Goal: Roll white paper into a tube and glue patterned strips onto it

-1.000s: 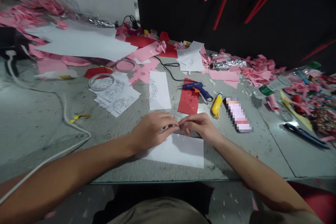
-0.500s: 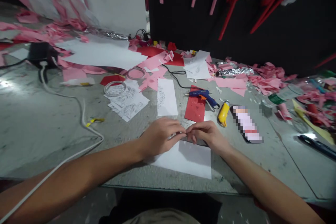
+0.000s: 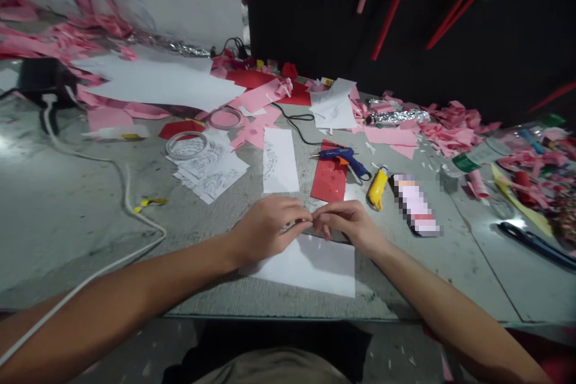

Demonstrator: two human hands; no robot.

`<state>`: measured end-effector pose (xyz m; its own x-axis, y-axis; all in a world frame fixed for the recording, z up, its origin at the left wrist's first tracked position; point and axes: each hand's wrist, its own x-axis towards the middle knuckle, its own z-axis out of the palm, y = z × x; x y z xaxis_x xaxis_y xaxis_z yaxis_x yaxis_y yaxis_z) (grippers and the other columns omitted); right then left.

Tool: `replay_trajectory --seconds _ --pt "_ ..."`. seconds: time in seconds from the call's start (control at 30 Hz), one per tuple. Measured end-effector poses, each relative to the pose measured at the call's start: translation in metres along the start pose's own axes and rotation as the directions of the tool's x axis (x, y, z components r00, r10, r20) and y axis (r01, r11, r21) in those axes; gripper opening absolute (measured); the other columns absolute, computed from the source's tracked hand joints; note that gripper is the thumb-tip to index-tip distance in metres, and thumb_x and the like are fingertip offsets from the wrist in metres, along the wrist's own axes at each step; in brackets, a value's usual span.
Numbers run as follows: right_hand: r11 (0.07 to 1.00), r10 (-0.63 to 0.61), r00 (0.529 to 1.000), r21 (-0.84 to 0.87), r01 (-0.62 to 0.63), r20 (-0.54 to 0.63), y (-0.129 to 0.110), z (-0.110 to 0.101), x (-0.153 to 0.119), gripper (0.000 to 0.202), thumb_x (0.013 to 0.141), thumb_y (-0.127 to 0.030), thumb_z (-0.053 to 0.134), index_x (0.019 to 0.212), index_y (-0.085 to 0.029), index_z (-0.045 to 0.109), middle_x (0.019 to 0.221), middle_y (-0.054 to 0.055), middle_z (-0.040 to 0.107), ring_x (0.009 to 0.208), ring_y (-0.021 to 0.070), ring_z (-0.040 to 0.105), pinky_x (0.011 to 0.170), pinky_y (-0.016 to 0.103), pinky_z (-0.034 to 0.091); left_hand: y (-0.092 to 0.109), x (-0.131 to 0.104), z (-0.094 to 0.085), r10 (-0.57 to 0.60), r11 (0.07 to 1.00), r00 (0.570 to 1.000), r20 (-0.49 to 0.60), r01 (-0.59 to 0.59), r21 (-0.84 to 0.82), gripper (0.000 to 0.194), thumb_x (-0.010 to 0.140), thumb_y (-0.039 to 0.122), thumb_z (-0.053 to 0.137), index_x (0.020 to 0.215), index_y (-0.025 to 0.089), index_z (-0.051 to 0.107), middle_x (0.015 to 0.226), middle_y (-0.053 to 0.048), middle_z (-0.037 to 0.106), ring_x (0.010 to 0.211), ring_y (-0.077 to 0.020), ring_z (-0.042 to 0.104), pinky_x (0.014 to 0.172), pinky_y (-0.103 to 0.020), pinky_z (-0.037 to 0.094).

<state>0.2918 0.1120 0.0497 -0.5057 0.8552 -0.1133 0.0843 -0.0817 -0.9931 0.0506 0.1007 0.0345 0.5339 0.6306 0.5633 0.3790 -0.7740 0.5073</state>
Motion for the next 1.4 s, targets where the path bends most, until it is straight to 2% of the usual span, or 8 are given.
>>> replay_trajectory --seconds 0.13,0.5,0.9,1.17,1.4 --pt "1.000 -0.002 1.000 -0.005 0.002 -0.015 0.0014 -0.0001 0.0001 0.023 0.093 -0.039 0.076 0.095 -0.018 0.086 0.076 0.004 0.078 0.057 0.0131 0.060 0.060 0.029 0.052 -0.0002 -0.0005 0.0000 -0.013 1.000 1.000 0.012 0.013 0.008 0.010 0.105 0.021 0.066 0.102 0.019 0.075 0.089 -0.003 0.077 0.081 -0.0176 0.070 0.075 -0.032 0.047" --pt "1.000 0.000 1.000 0.002 0.001 -0.024 -0.0021 0.0015 0.0016 0.018 0.087 -0.025 0.070 0.093 -0.019 0.085 0.071 0.001 0.078 0.053 0.0128 0.062 0.058 0.029 0.052 0.0013 0.0032 -0.0005 -0.007 1.000 1.000 -0.006 0.007 0.003 0.007 0.103 0.018 0.068 0.099 0.019 0.074 0.085 -0.001 0.075 0.078 -0.0173 0.068 0.073 -0.030 0.045" --pt "0.999 -0.022 1.000 0.031 0.022 -0.011 0.0016 -0.0009 0.0006 0.021 0.094 -0.033 0.074 0.101 -0.017 0.085 0.077 0.004 0.079 0.055 0.0122 0.061 0.060 0.028 0.052 0.0011 0.0026 0.0002 -0.009 1.000 1.000 -0.013 0.009 0.002 0.006 0.101 0.017 0.069 0.100 0.018 0.075 0.087 -0.001 0.076 0.078 -0.0173 0.068 0.074 -0.030 0.046" --pt "0.998 -0.028 0.999 0.049 0.029 -0.015 0.0044 -0.0014 0.0016 0.015 0.091 -0.025 0.073 0.097 -0.017 0.085 0.077 0.003 0.079 0.055 0.0117 0.062 0.058 0.027 0.051 -0.0003 0.0004 -0.0003 -0.008 1.000 1.000 -0.011 0.008 -0.003 0.006 0.101 0.016 0.070 0.101 0.019 0.074 0.089 0.000 0.077 0.080 -0.0172 0.070 0.076 -0.030 0.045" --pt "0.999 -0.032 0.999 0.037 0.032 -0.001 0.0049 -0.0023 0.0010 0.019 0.096 -0.029 0.072 0.103 -0.019 0.086 0.079 0.003 0.078 0.055 0.0110 0.062 0.057 0.027 0.050 -0.0012 0.0012 -0.0006 -0.017 1.000 1.000 -0.015 0.016 -0.003 0.006 0.101 0.015 0.069 0.101 0.019 0.074 0.090 0.000 0.078 0.080 -0.0165 0.070 0.075 -0.030 0.045"
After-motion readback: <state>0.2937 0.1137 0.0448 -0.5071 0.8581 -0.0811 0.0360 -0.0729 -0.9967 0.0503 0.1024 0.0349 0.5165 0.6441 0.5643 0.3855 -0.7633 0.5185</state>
